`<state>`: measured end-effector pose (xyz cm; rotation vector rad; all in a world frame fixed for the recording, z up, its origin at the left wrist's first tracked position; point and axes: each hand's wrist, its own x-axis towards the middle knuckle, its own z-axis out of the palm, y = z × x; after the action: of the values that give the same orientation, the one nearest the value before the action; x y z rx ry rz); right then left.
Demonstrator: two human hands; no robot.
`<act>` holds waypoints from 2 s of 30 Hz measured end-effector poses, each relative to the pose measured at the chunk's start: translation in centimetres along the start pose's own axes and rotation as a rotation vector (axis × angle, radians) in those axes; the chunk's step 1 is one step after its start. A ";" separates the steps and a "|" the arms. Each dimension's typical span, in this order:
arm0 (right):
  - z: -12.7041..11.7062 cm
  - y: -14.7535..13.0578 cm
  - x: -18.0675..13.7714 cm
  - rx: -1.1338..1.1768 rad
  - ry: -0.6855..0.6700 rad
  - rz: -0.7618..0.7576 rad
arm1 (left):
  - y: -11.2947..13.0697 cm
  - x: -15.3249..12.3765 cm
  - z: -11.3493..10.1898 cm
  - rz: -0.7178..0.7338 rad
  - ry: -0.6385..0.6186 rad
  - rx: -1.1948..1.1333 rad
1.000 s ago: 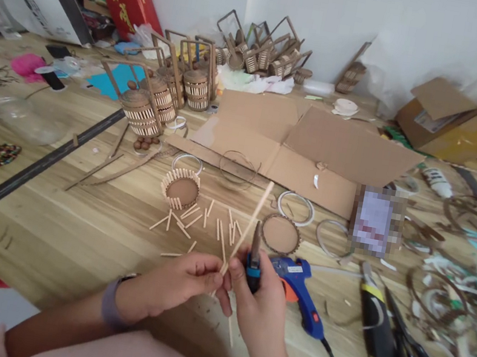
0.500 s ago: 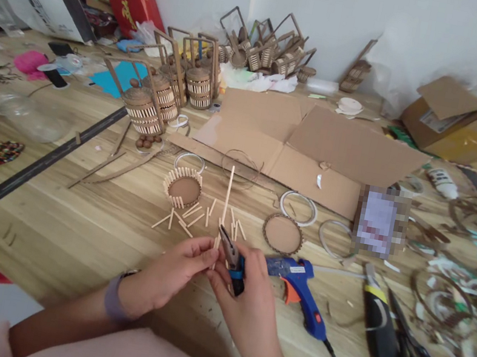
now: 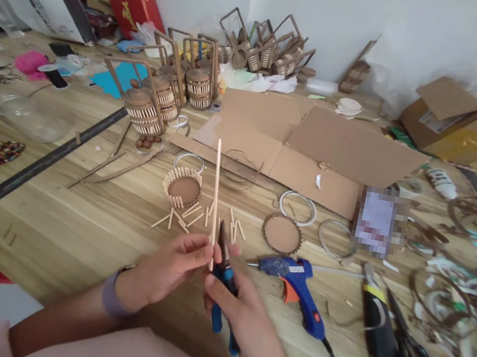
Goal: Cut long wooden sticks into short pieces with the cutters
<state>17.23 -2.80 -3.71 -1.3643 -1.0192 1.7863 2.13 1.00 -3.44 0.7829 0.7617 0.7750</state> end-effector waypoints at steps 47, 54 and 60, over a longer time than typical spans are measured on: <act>-3.4 -2.9 -5.3 -0.324 -0.068 0.157 | 2.0 -1.0 -0.4 -0.160 -0.394 0.452; -3.5 -2.2 -5.2 -0.379 -0.047 0.104 | 2.3 -1.1 -0.2 -0.171 -0.378 0.543; -3.7 -1.5 -5.1 -0.439 -0.019 0.073 | 2.9 -1.4 0.6 -0.173 -0.337 0.664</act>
<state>22.13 -5.71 -0.62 -1.6617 -1.4497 1.6906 1.05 1.05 -0.37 1.3817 0.7704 0.2073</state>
